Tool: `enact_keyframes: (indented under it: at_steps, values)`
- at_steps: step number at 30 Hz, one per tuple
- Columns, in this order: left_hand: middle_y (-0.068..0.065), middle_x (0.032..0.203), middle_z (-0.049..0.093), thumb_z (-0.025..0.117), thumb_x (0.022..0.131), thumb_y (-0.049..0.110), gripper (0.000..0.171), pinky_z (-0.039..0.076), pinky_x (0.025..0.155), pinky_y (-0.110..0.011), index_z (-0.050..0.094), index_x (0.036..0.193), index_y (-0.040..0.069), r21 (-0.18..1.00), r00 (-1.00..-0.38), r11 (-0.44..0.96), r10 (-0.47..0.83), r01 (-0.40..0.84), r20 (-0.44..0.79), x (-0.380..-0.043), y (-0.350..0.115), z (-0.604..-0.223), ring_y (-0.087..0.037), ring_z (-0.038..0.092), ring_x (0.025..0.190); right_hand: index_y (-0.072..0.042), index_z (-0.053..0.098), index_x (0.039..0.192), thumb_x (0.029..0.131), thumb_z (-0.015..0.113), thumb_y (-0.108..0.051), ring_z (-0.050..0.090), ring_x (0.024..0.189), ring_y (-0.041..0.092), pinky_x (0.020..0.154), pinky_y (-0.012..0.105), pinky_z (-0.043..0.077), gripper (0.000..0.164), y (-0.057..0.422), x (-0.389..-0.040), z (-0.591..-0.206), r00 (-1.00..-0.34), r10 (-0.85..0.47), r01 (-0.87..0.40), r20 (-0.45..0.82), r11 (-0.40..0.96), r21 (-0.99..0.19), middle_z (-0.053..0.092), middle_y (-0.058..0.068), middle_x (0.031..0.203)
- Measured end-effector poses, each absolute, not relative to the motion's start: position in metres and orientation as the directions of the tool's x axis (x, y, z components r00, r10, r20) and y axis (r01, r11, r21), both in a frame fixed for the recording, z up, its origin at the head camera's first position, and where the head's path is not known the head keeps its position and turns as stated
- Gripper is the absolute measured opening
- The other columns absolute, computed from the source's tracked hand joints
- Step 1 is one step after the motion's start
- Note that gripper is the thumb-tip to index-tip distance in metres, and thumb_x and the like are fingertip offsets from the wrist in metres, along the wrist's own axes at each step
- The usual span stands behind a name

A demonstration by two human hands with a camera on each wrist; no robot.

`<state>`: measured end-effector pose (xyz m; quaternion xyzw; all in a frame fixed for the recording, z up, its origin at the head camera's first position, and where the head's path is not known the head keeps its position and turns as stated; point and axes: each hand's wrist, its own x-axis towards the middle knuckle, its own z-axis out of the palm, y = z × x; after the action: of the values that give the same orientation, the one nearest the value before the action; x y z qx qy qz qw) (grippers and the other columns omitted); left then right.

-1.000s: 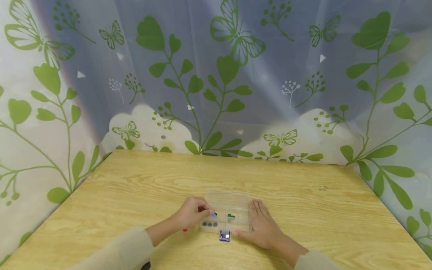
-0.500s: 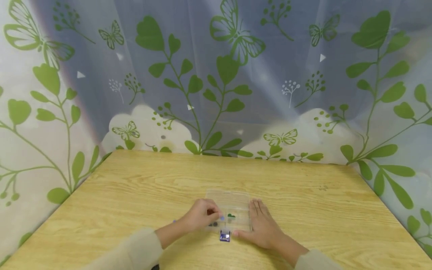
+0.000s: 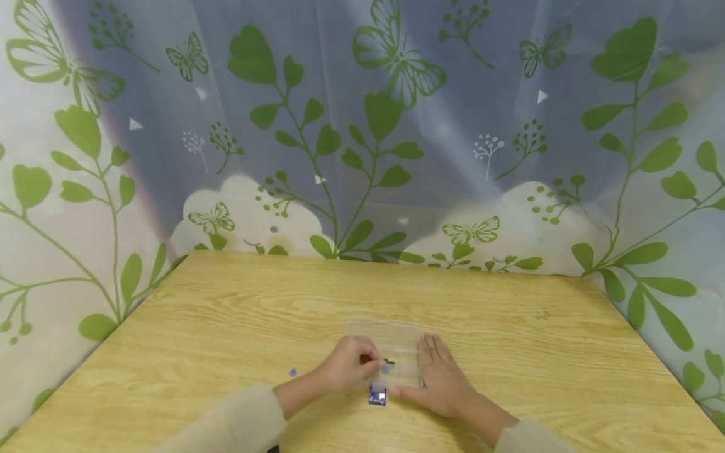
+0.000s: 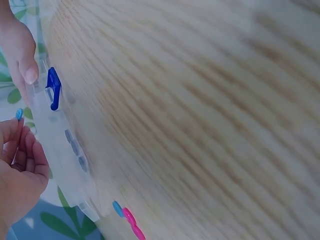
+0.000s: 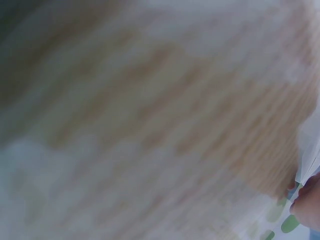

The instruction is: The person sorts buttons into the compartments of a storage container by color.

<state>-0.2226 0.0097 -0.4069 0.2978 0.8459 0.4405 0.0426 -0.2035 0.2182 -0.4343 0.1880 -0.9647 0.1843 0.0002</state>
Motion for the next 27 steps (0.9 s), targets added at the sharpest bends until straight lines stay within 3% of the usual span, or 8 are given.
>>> enact_keyframes:
  at_steps: [27]
  values:
    - [0.001,0.072,0.062,0.067,0.083,0.008,0.007,0.042,0.057,-0.009,0.071,0.079,0.004,0.660,-0.812,0.555,0.565,0.505,0.147,-0.218,0.034,-0.404,0.004,0.045,0.061,0.017,0.021,0.138,0.080,0.056,-0.063,0.014,0.136,0.050,0.108,0.059,0.020,0.105,0.219,-0.204,-0.437,-0.921,-0.379,-0.383,0.087,0.848,-0.367,0.020,0.036,0.145]
